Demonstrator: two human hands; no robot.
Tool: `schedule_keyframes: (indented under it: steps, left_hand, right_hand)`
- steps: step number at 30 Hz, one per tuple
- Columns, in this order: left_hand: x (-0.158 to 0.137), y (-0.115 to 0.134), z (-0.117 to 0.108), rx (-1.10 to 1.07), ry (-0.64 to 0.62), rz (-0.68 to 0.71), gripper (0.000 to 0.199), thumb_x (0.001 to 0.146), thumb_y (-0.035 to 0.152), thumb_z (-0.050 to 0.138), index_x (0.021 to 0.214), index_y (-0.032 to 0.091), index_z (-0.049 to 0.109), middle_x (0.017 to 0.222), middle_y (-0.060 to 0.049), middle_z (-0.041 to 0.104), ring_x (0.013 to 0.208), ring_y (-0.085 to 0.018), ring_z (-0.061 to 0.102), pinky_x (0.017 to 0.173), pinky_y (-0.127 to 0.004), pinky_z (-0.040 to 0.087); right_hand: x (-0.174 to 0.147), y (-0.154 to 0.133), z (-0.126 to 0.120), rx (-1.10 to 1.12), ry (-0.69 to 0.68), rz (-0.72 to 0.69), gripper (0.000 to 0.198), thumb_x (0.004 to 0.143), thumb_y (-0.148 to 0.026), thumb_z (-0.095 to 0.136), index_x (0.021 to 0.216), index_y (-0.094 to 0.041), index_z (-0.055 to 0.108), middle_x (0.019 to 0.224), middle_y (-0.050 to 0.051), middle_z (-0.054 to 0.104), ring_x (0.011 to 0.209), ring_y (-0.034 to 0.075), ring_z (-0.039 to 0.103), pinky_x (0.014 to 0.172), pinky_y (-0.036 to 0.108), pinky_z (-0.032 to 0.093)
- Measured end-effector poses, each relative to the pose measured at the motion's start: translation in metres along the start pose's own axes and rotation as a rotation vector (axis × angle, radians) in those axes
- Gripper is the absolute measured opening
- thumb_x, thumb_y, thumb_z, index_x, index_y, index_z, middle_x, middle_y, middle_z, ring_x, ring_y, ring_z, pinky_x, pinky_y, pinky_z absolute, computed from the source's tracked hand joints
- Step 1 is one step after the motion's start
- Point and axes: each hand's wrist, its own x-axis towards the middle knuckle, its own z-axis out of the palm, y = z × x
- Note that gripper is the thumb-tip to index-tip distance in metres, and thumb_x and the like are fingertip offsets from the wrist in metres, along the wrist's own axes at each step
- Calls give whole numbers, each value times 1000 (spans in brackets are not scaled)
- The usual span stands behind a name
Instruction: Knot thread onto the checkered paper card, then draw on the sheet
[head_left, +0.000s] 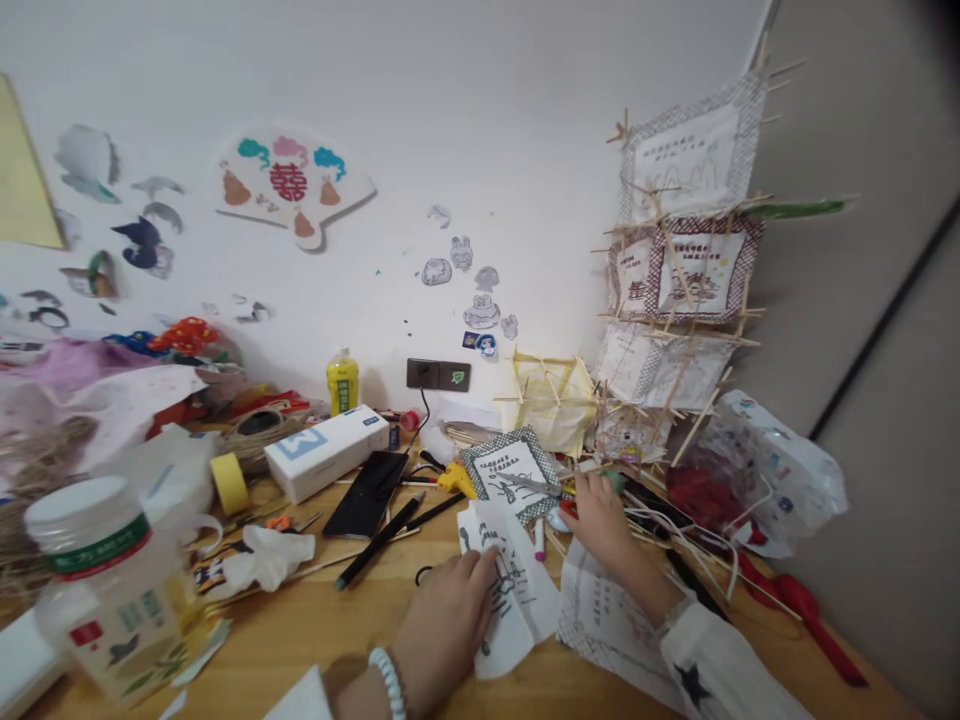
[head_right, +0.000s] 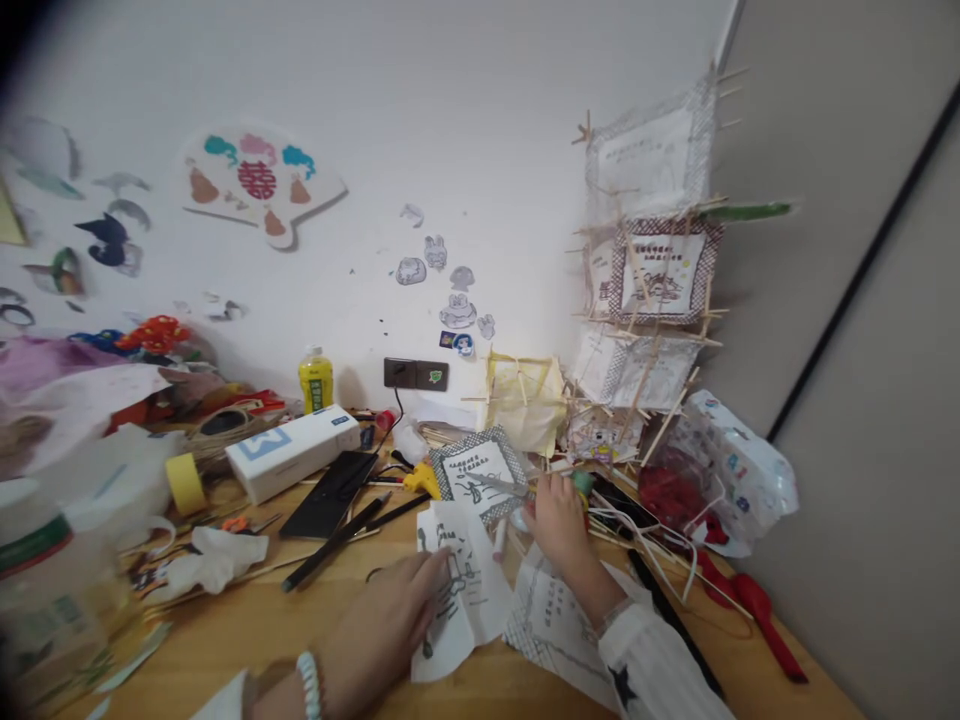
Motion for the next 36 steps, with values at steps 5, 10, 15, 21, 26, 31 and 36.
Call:
schedule_keyframes:
  steps: [5,10,15,21,26,31,36]
  left_hand:
    - [1,-43,-24,168,153,-166,27,79,13,40,99,16,59,101,-14,57,93,-24,53,80,-35,39]
    - [3,-80,-32,337,194,-425,27,79,9,36,84,9,62,86,-18,59,87,-32,54,70,-41,40]
    - [2,-79,-27,317,143,-455,33,80,2,28,86,6,60,87,-18,58,81,-28,58,67,-37,42]
    - [7,-75,-25,-70,312,-472,20,79,6,35,94,8,48,96,-16,55,85,-21,58,72,-31,42]
    - [10,-66,-15,-381,219,-379,27,74,31,52,93,14,44,85,-7,59,78,-19,57,69,-30,44]
    - [8,-66,-4,-285,134,-333,32,64,20,57,93,16,43,92,-8,59,86,-22,57,69,-28,42]
    - [20,-78,-1,-87,199,-369,13,75,15,45,88,17,42,94,-10,58,85,-20,58,70,-28,41]
  right_hand:
    - [-30,-34,-41,348,-374,-381,50,73,-22,53,121,-17,48,122,11,51,113,24,44,95,37,32]
    - [-55,-61,-41,298,-589,-600,70,67,-33,65,130,-17,40,133,14,42,118,29,39,98,42,29]
    - [-66,-72,-8,232,-448,-627,20,77,-21,55,96,-19,61,104,7,62,97,21,53,86,33,38]
    - [-57,-55,-3,667,-227,-253,21,84,-27,43,76,-17,60,78,5,65,78,17,57,71,29,44]
    - [-15,-20,-40,1198,48,216,32,72,-44,56,83,-15,60,77,7,66,70,20,60,62,32,48]
    - [-12,2,-84,1107,309,204,24,72,-38,57,84,-17,60,83,6,66,76,19,59,68,31,47]
    - [-72,-34,-79,675,-68,-374,20,79,-22,46,91,-21,62,94,6,66,89,19,58,82,34,43]
